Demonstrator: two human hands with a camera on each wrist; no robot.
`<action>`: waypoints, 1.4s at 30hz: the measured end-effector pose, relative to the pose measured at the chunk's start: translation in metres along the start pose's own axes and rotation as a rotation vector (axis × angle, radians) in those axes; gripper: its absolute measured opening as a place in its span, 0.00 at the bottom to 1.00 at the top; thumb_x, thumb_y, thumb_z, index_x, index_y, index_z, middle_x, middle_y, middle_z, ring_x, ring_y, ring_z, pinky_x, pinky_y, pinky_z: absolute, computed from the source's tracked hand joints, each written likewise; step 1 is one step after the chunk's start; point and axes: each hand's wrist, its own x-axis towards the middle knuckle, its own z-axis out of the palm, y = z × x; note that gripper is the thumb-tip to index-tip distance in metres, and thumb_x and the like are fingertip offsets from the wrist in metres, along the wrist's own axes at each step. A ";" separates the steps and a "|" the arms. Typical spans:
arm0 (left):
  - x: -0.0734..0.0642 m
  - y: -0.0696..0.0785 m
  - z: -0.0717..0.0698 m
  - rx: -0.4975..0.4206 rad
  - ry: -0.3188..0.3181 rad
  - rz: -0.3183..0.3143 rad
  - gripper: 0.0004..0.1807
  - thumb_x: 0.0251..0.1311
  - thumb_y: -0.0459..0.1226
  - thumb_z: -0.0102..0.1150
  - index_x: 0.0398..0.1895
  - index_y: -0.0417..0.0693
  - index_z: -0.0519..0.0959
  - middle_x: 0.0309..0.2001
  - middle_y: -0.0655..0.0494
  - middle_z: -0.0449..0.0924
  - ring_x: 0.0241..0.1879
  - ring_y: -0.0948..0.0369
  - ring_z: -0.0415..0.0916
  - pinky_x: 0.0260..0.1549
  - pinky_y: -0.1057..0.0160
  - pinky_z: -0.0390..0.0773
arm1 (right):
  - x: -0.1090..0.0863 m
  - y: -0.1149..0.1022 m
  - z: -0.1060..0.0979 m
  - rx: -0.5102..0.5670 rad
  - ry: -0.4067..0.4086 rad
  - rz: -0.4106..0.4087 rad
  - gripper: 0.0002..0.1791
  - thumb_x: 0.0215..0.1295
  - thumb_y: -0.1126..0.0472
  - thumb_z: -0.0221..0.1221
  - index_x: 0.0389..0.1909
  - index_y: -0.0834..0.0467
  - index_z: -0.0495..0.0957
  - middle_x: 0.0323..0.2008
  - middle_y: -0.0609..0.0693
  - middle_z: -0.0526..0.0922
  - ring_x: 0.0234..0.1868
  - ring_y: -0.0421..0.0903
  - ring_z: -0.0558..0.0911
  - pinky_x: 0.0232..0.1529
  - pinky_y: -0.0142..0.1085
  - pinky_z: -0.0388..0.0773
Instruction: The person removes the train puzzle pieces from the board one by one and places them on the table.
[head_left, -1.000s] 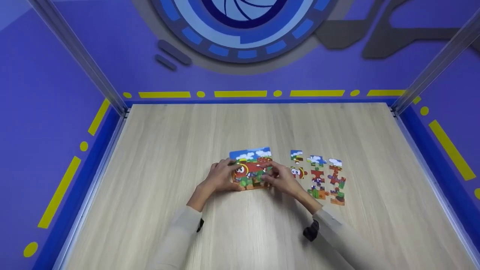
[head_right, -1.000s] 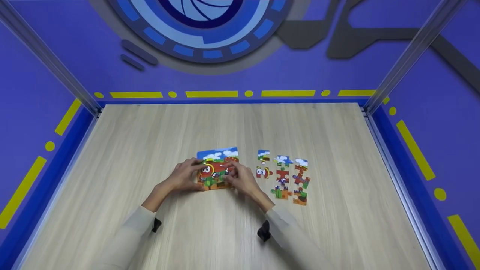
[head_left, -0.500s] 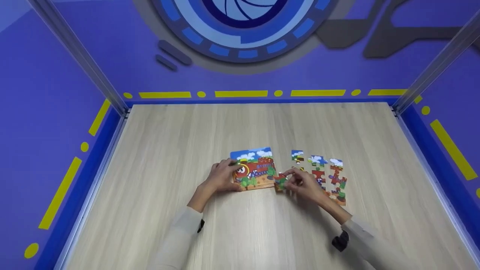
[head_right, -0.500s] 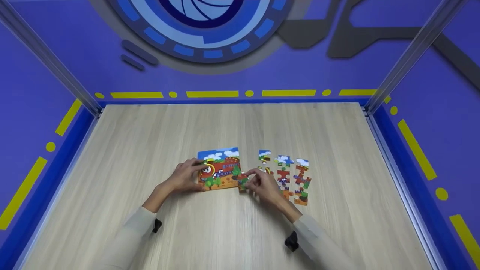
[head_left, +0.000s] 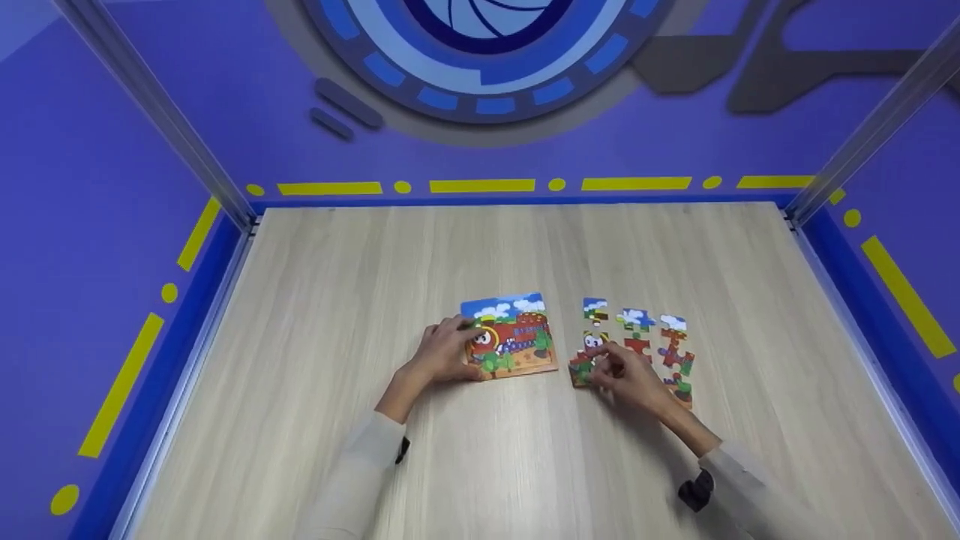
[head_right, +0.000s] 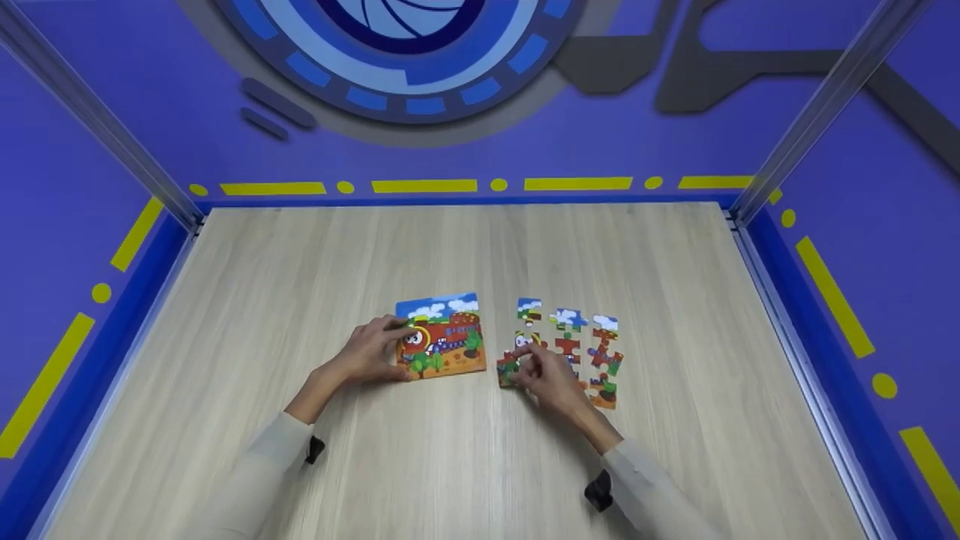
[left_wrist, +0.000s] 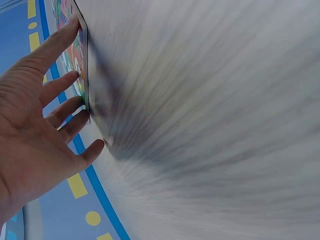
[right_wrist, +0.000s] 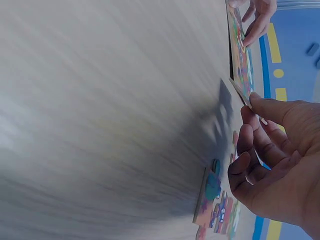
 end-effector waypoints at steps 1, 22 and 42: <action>0.000 0.000 0.000 0.005 0.001 0.002 0.42 0.50 0.49 0.79 0.70 0.49 0.75 0.72 0.43 0.67 0.71 0.43 0.63 0.67 0.36 0.61 | -0.001 0.001 0.000 -0.009 0.003 -0.005 0.15 0.66 0.70 0.64 0.53 0.64 0.78 0.32 0.51 0.84 0.30 0.34 0.76 0.32 0.27 0.72; 0.000 -0.001 0.000 0.038 0.009 0.011 0.42 0.49 0.50 0.79 0.68 0.46 0.76 0.72 0.42 0.68 0.71 0.43 0.65 0.70 0.38 0.61 | -0.011 0.009 -0.002 -0.264 0.082 0.117 0.12 0.62 0.65 0.70 0.47 0.60 0.84 0.27 0.45 0.81 0.28 0.38 0.73 0.31 0.28 0.68; 0.001 -0.008 -0.006 -0.007 0.013 0.059 0.36 0.52 0.45 0.78 0.63 0.39 0.79 0.75 0.38 0.65 0.76 0.42 0.61 0.74 0.42 0.59 | -0.012 0.007 0.003 -0.327 0.084 0.115 0.21 0.56 0.61 0.74 0.52 0.59 0.86 0.35 0.48 0.83 0.36 0.43 0.75 0.38 0.35 0.71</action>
